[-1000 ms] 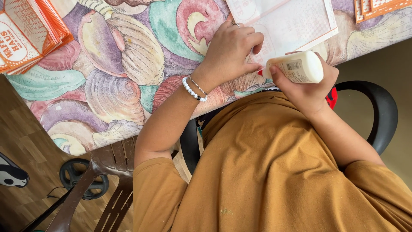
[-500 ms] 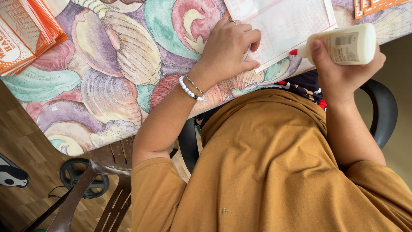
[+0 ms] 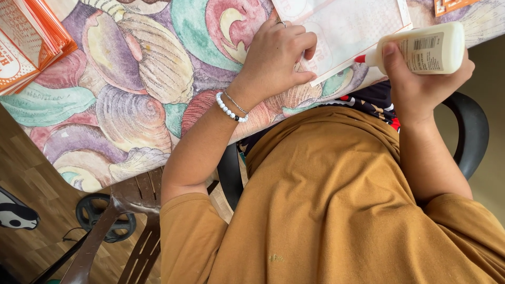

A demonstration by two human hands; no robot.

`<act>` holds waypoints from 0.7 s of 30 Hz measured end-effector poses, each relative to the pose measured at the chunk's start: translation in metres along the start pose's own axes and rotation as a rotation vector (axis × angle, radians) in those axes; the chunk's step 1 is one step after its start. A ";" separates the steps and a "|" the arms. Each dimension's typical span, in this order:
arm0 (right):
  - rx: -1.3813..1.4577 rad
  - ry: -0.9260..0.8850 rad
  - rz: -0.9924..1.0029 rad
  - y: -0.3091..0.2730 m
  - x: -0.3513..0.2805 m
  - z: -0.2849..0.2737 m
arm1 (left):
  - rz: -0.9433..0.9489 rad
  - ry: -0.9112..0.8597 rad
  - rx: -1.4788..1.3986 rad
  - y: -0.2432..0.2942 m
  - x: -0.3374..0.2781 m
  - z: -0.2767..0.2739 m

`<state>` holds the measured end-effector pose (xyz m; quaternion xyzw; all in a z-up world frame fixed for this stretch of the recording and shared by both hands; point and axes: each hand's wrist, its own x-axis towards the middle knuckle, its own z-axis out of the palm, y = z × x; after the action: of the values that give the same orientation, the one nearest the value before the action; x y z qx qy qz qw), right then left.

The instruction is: Applying glue to paper templates and folding them to assemble paper bags.

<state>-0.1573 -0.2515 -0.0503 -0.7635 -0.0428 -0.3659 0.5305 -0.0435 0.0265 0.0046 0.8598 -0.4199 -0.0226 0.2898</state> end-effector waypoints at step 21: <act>-0.046 -0.001 -0.097 0.005 0.013 -0.010 | 0.057 0.041 0.015 0.000 0.002 -0.005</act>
<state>-0.1505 -0.2662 -0.0452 -0.7727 -0.0716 -0.3914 0.4945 -0.0412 0.0275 0.0090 0.8500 -0.4383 0.0064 0.2922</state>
